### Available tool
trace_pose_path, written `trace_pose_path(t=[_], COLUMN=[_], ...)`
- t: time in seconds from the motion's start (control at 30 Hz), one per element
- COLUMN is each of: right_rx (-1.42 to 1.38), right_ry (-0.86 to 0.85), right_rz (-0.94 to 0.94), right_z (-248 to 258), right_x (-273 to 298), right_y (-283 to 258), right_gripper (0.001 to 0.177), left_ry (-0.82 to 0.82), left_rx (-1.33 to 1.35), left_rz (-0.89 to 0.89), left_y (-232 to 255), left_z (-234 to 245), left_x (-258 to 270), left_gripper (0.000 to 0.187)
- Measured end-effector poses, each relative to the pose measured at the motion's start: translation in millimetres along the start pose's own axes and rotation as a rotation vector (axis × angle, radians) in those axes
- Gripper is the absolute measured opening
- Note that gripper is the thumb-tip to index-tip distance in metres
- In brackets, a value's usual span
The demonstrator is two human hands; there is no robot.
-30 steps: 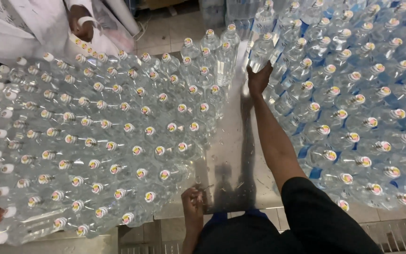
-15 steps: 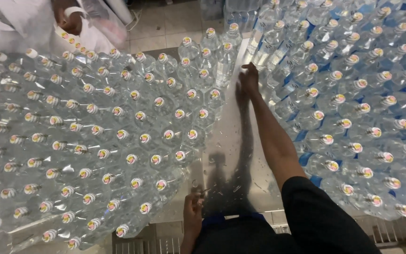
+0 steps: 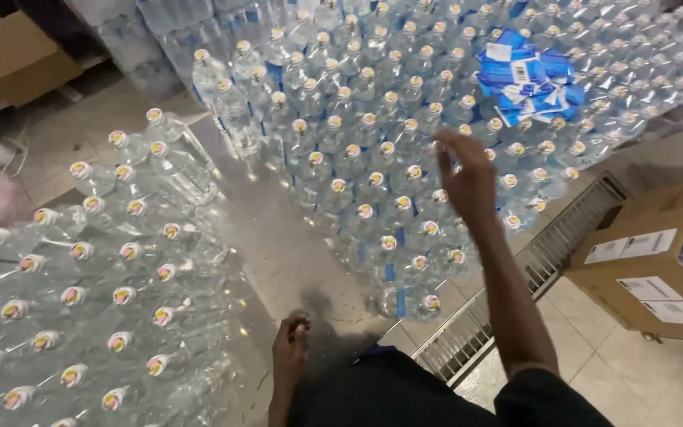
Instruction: The person stands at a stainless steel table covered with rows of clear plastic water bottles. They repeatedly pick up small blue and white labels from a pile, apply them to the caps of the bottles, and place the labeled bottles back into the rows. The process is repetitive and involves handling the bottles and labels by hand.
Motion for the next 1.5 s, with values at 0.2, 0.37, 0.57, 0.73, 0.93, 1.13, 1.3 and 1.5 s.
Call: trace_pose_path(t=[0.2, 0.37, 0.57, 0.73, 0.93, 1.13, 1.3, 1.5], right_rx=[0.182, 0.191, 0.187, -0.075, -0.545, -0.624, -0.925, -1.284], right_ry=[-0.205, -0.343, -0.102, 0.109, -0.009, 0.077, -0.096, -0.381], right_rz=[-0.054, -0.12, -0.035, -0.198, -0.61, -0.632, -0.645, -0.543], right_z=[-101.8, -133.4, -142.6, -122.7, -103.9, -77.9, -7.8, 0.7], right_x=[-17.6, -55.9, -59.8, -62.4, -50.9, -38.4, -26.3, 71.0], right_y=[301.3, 319.8, 327.6, 346.5, 361.8, 341.4, 183.4, -50.9], right_gripper=[0.032, 0.061, 0.027, 0.023, 0.036, 0.017, 0.027, 0.036], left_ry=[-0.006, 0.027, 0.078, 0.09, 0.127, 0.142, 0.1, -0.077], left_rx=[-0.102, -0.104, -0.069, -0.065, -0.141, -0.08, 0.208, 0.524], left_rz=[0.055, 0.049, -0.019, -0.008, -0.002, -0.084, -0.194, -0.367], left_y=[2.1, 9.2, 24.3, 46.2, 72.6, 94.0, 140.8, 189.9], left_z=[-49.2, -90.5, -121.0, -122.0, -95.9, -72.5, -74.0, -88.4], left_x=[-0.5, 0.9, 9.5, 17.7, 19.9, 30.7, 47.2, 29.7], left_gripper=[0.04, 0.037, 0.029, 0.031, 0.032, 0.029, 0.024, 0.081])
Point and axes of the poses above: each hand's wrist, its own x-axis away from the middle knuckle, its own z-axis out of the back of the hand, y = z × x, the point moved 2 cm from there along -x, towards the middle knuckle, and after that the axes turned 12 degrees about x, right-handed, at the moved point
